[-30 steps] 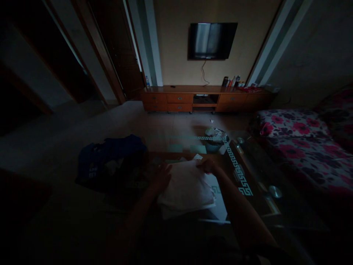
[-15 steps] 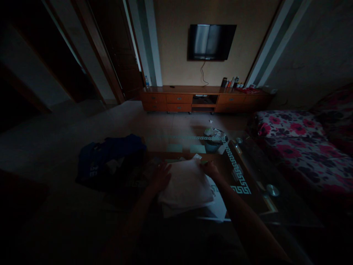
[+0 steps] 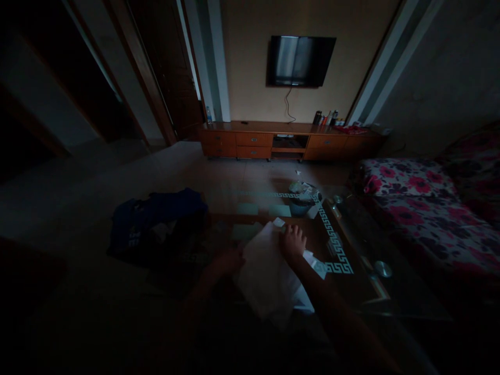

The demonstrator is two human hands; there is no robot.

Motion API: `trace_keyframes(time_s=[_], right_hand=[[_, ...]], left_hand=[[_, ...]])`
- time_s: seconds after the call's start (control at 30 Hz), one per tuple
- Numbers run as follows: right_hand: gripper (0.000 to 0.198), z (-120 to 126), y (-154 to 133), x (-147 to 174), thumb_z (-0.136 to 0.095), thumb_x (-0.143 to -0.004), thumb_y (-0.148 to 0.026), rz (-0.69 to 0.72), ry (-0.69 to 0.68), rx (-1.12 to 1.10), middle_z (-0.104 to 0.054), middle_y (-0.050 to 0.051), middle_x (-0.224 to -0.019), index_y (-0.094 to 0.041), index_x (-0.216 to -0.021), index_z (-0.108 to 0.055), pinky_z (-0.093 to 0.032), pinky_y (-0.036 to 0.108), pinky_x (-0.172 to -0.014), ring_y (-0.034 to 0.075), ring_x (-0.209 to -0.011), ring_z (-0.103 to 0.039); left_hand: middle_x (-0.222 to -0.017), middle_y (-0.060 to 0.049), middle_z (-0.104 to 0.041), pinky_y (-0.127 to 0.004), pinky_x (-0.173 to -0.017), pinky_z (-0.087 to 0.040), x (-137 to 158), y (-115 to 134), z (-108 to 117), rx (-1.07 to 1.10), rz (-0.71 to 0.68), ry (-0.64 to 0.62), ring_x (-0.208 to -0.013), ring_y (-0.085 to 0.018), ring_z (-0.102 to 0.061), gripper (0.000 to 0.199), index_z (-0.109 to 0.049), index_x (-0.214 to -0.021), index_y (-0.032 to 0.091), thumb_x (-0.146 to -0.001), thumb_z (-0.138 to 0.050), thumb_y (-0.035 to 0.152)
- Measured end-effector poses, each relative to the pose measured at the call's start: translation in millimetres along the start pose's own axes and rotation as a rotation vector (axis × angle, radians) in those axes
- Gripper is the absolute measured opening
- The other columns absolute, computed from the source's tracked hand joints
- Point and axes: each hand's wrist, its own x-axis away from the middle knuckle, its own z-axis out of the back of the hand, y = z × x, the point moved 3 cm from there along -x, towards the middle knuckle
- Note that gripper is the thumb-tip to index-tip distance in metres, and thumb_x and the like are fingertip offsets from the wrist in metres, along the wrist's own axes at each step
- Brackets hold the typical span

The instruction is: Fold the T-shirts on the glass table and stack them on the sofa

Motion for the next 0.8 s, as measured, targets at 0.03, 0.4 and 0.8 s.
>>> trace_keyframes(time_s=[0.03, 0.4, 0.8], right_hand=[[0.058, -7, -12, 9, -0.031, -0.104, -0.048, 0.017, 0.03, 0.024, -0.04, 0.023, -0.154, -0.017, -0.15, -0.045, -0.035, 0.062, -0.107, 0.039, -0.139, -0.039], [0.074, -48, -58, 14, -0.036, -0.096, -0.069, 0.288, -0.075, 0.017, -0.013, 0.006, -0.171, -0.04, -0.162, -0.021, -0.01, 0.079, -0.111, 0.051, -0.152, -0.005], [0.072, -54, -58, 54, -0.037, -0.101, -0.058, 0.181, 0.095, 0.066, -0.005, 0.019, -0.17, -0.025, -0.164, -0.024, -0.011, 0.084, -0.105, 0.055, -0.15, -0.005]], left_hand=[[-0.128, -0.013, -0.07, -0.043, -0.101, -0.049, 3, 0, 0, 0.014, -0.026, -0.055, -0.117, -0.03, -0.065, 0.039, -0.069, -0.122, 0.022, -0.095, -0.05, 0.043], [-0.123, -0.01, -0.074, -0.034, -0.094, -0.053, 17, -17, 2, 0.047, -0.002, -0.149, -0.11, -0.026, -0.07, 0.035, -0.072, -0.116, 0.024, -0.096, -0.049, 0.041], [-0.123, -0.015, -0.073, -0.036, -0.093, -0.053, 18, -17, 1, 0.031, 0.048, -0.124, -0.112, -0.029, -0.07, 0.038, -0.07, -0.119, 0.018, -0.096, -0.05, 0.042]])
